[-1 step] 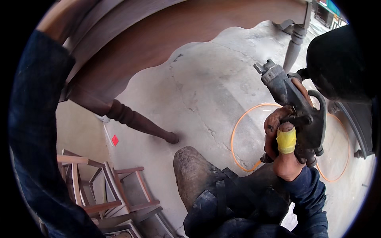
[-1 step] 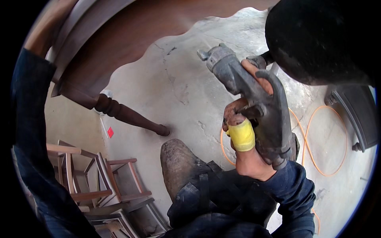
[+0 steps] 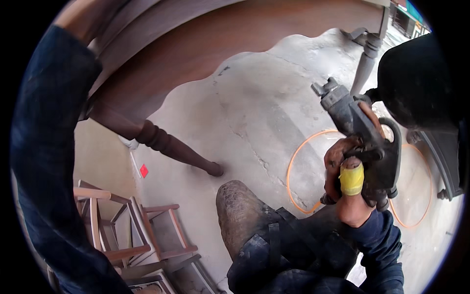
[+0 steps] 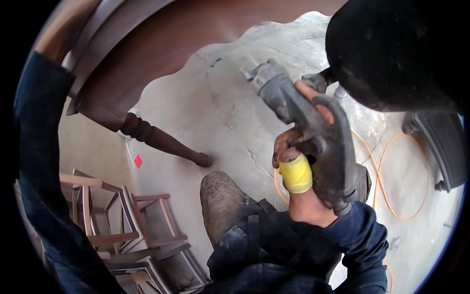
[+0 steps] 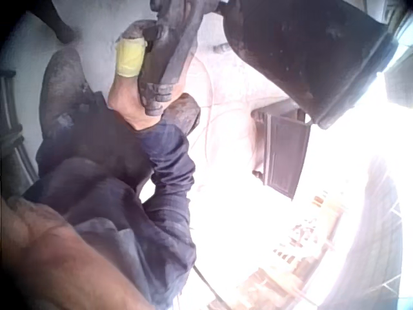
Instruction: The person uses a spray gun to apply a light-colored finish to a wooden table, moving around the table to cover the tabletop, edges, and legs. The person holds the table with one hand while spraying with the other, ensuring even coverage across the surfaces.
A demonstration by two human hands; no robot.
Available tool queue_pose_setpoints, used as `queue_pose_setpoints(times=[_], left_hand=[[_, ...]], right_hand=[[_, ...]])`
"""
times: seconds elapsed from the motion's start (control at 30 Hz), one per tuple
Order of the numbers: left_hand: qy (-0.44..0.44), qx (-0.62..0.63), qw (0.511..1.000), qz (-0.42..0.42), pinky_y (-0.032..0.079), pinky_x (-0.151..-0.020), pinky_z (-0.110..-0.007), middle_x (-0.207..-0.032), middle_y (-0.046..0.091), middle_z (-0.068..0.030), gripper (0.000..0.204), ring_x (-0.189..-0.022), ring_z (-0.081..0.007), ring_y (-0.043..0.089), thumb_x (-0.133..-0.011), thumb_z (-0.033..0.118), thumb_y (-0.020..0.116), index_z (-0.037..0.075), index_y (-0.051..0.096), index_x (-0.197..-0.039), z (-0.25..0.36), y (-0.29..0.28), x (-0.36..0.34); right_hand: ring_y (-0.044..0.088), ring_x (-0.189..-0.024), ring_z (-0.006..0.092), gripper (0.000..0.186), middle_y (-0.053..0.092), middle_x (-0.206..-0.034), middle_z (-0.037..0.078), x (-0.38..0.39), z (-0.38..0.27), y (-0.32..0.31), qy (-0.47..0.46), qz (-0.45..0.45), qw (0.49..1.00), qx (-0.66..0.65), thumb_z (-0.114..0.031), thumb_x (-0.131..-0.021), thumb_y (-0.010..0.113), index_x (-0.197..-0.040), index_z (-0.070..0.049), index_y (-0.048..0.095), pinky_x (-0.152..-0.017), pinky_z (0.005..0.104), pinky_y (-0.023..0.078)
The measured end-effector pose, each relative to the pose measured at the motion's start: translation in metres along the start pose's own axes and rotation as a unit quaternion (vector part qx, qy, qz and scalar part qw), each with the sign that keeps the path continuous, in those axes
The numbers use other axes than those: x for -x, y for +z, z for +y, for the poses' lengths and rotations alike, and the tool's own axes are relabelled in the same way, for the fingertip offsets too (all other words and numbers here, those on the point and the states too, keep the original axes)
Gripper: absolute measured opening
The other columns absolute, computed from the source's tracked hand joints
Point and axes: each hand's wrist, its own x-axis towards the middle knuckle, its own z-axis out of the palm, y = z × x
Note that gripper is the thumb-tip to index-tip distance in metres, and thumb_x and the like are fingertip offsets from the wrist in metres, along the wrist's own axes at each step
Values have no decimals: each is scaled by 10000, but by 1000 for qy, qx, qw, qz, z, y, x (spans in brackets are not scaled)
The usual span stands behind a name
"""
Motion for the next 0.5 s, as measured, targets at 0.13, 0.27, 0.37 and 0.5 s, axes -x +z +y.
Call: queue_pose_setpoints(times=[0.13, 0.27, 0.37, 0.5], left_hand=[[-47, 5, 999, 22, 349, -1115, -421, -1409, 531, -267, 844, -1333, -360, 480, -1011, 667, 311, -65, 562, -1349, -20, 2, -10], [-41, 63, 997, 14, 344, -1118, -432, -1419, 518, -288, 856, -1344, -372, 475, -1010, 667, 314, -85, 580, -1321, -30, 9, -18], [-44, 67, 997, 0, 331, -1127, -425, -1418, 516, -294, 837, -1350, -365, 470, -1017, 655, 314, -76, 575, -1331, -15, 2, -11], [-19, 50, 999, -9, 325, -1135, -389, -1435, 511, -272, 798, -1369, -346, 454, -1030, 630, 305, -50, 543, -1373, -9, -1, -18]], right_hand=[[641, -805, 152, 528, 638, -1207, 137, 15, 2, 38, 44, -55, 997, -27, -59, -858, 658, -1359, -11, 499, -716, 280, 527], [724, -900, 276, 307, 655, -1253, 203, 19, 4, 58, -7, -126, 987, 103, -30, -768, 700, -1072, 7, 689, -817, 315, 557], [709, -996, 382, 219, 613, -1309, 267, 30, 11, 68, -28, -183, 983, -9, 44, -757, 714, -967, 66, 660, -881, 353, 558], [654, -1154, 403, 211, 583, -1336, 297, 20, 10, 68, -198, -265, 943, 26, 30, -826, 730, -993, 85, 615, -930, 362, 543]])
